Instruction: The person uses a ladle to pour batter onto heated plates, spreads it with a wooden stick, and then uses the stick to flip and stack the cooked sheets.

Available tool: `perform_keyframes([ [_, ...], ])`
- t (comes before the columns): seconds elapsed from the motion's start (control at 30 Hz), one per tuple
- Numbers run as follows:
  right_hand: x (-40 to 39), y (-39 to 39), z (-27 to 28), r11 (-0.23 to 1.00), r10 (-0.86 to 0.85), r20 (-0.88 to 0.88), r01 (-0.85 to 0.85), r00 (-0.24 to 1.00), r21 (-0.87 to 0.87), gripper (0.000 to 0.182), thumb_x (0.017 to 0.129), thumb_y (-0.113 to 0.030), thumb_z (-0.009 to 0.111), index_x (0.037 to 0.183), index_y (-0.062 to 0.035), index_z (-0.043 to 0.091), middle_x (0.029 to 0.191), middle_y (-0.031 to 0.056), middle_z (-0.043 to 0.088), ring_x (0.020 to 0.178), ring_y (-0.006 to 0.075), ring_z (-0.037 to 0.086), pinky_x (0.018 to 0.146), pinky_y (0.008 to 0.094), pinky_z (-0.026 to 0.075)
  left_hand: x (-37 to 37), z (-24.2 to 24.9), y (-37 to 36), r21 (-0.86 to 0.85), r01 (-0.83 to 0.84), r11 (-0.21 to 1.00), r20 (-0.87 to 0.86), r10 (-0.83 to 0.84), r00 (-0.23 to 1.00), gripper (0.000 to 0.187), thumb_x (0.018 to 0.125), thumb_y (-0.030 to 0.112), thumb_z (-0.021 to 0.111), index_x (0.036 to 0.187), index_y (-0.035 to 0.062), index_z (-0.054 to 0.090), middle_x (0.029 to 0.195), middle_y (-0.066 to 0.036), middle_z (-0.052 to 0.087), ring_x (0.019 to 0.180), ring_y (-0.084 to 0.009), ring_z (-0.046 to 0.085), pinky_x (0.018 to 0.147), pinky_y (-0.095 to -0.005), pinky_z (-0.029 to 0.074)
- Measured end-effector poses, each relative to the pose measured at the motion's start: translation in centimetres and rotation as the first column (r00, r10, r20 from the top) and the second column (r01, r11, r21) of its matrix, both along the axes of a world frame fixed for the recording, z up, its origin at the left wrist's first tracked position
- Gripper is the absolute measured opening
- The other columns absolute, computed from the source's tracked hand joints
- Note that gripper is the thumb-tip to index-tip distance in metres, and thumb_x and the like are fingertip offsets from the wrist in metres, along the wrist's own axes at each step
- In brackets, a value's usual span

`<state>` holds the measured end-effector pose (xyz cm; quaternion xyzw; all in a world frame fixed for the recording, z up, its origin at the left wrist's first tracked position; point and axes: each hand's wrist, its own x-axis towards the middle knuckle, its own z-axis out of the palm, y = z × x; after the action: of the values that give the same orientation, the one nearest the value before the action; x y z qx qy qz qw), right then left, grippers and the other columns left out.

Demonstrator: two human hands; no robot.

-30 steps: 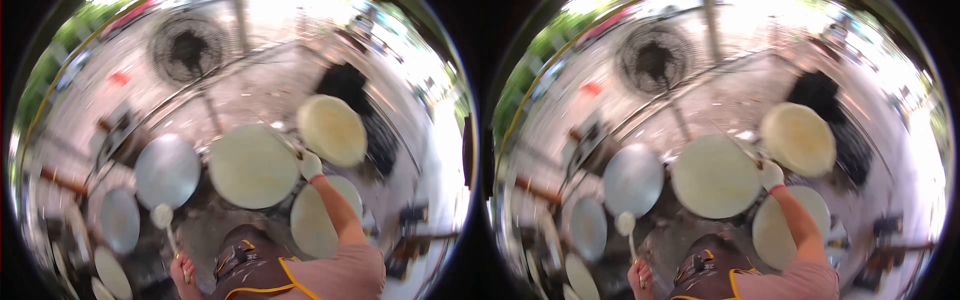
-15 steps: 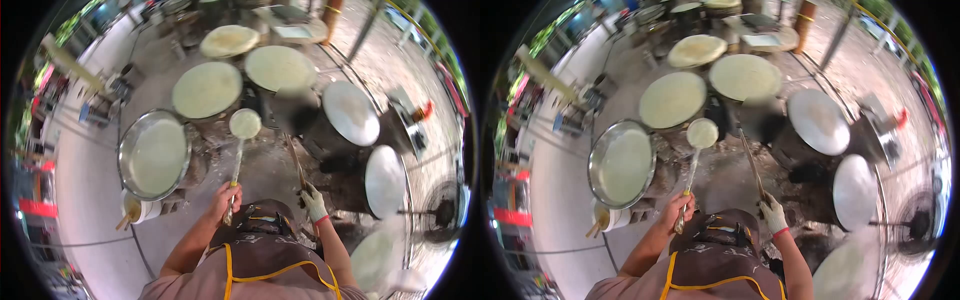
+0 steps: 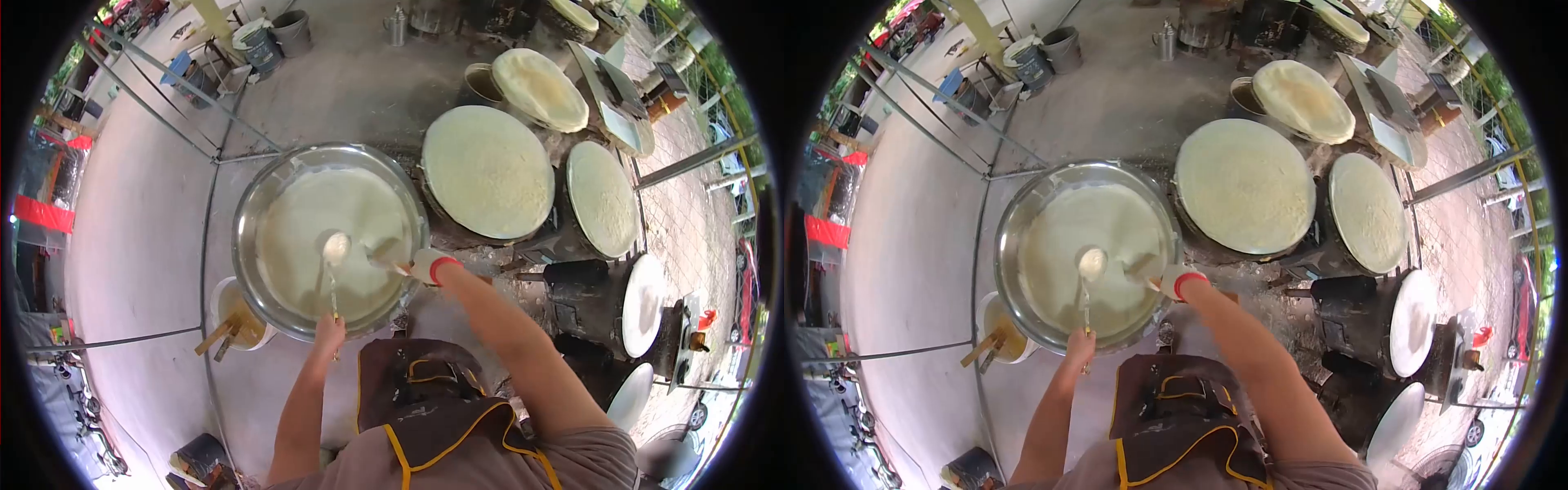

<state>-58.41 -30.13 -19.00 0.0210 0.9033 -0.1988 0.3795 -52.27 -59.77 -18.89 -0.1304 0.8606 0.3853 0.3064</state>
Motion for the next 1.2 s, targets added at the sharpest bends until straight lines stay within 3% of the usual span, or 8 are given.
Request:
perform_keyframes([
  [0.17, 0.2, -0.4, 1.8, 0.942, -0.29, 0.306, 0.326, 0.907, -0.074, 0.033, 0.086, -0.034, 0.05, 0.093, -0.0052, 0.065, 0.056, 0.0061, 0.058, 0.043, 0.0144, 0.053, 0.038, 0.029, 0.041, -1.9, -10.3, 0.6, -0.019, 0.106, 0.994, 0.209, -0.1, 0.973, 0.013, 0.085, 0.012, 0.048, 0.078, 0.0012, 0.05, 0.058, -0.01, 0.05, 0.044, -0.0187, 0.05, 0.039, -0.0318, 0.041],
  [0.2, 2.5, -1.4, 0.2, 0.877, -0.351, 0.287, 0.42, 0.891, -0.232, 0.039, 0.086, -0.039, 0.052, 0.092, -0.0031, 0.065, 0.057, 0.0065, 0.057, 0.042, 0.0149, 0.053, 0.037, 0.0295, 0.041, -2.2, -9.9, 0.8, 0.331, -0.159, 0.93, 0.464, -0.013, 0.886, 0.014, 0.085, 0.012, 0.047, 0.074, 0.0041, 0.047, 0.057, -0.007, 0.047, 0.043, -0.0164, 0.047, 0.038, -0.0297, 0.039],
  [0.27, 5.8, -3.1, -1.2, 0.665, -0.494, 0.354, 0.608, 0.794, -0.433, 0.042, 0.086, -0.042, 0.054, 0.093, -0.002, 0.063, 0.057, 0.0055, 0.056, 0.04, 0.0139, 0.051, 0.035, 0.0287, 0.039, -2.1, -7.5, 0.9, 0.547, -0.754, 0.364, 0.836, -0.191, 0.515, 0.019, 0.086, 0.013, 0.046, 0.067, 0.01, 0.042, 0.055, -0.002, 0.042, 0.04, -0.012, 0.04, 0.037, -0.0255, 0.035],
  [0.43, 2.4, -6.1, 6.7, 0.084, -0.611, 0.558, 0.747, 0.562, -0.66, 0.028, 0.09, -0.032, 0.052, 0.101, -0.0071, 0.059, 0.058, 0.0005, 0.052, 0.036, 0.0079, 0.042, 0.032, 0.023, 0.03, -6.9, 6.9, 3.0, 0.718, -0.695, 0.021, 0.695, -0.058, 0.716, 0.025, 0.089, 0.015, 0.043, 0.066, 0.0149, 0.035, 0.056, 0.005, 0.032, 0.038, -0.0049, 0.029, 0.033, -0.0203, 0.028],
  [0.53, -2.4, -6.5, 18.0, -0.051, -0.614, 0.497, 0.598, 0.613, -0.8, 0.023, 0.091, -0.03, 0.05, 0.098, -0.0079, 0.055, 0.058, 0.0008, 0.049, 0.036, 0.0067, 0.038, 0.033, 0.0221, 0.028, -11.0, 17.9, 4.4, 0.931, -0.349, 0.107, 0.343, 0.069, 0.937, 0.013, 0.092, 0.014, 0.045, 0.078, 0.0126, 0.044, 0.057, 0.005, 0.031, 0.038, -0.004, 0.029, 0.031, -0.0197, 0.023],
  [0.77, -0.1, -2.0, 30.8, -0.235, -0.505, 0.249, 0.145, 0.826, -0.961, 0.036, 0.091, -0.031, 0.049, 0.114, -0.0026, 0.049, 0.06, 0.0028, 0.049, 0.037, 0.0058, 0.036, 0.033, 0.0203, 0.027, -11.6, 32.9, 6.8, 0.965, 0.231, 0.127, -0.234, 0.007, 0.972, 0.006, 0.09, 0.012, 0.051, 0.091, 0.0113, 0.045, 0.055, 0.004, 0.032, 0.035, -0.0049, 0.026, 0.03, -0.0208, 0.022],
  [1.0, 8.6, 3.1, 25.1, -0.102, -0.788, 0.289, 0.348, 0.543, -0.932, 0.045, 0.092, -0.027, 0.048, 0.129, -0.0023, 0.042, 0.063, 0.0014, 0.05, 0.041, 0.0057, 0.039, 0.036, 0.0198, 0.032, -6.0, 27.7, 10.7, 0.676, 0.051, 0.735, -0.08, 0.004, 0.997, 0.011, 0.087, 0.011, 0.051, 0.086, 0.0096, 0.041, 0.055, 0.002, 0.035, 0.039, -0.0062, 0.034, 0.033, -0.0234, 0.028],
  [1.2, 24.0, 11.1, 18.1, 0.033, -0.966, 0.11, 0.53, 0.236, -0.847, 0.04, 0.092, -0.031, 0.045, 0.126, -0.0093, 0.05, 0.063, 0.0017, 0.054, 0.049, 0.0084, 0.047, 0.043, 0.0243, 0.038, 4.9, 22.9, 20.9, 0.704, 0.125, 0.699, 0.281, -0.436, 0.855, 0.015, 0.087, 0.011, 0.05, 0.077, 0.0107, 0.039, 0.057, 0.003, 0.037, 0.041, -0.0049, 0.035, 0.034, -0.0227, 0.029],
])
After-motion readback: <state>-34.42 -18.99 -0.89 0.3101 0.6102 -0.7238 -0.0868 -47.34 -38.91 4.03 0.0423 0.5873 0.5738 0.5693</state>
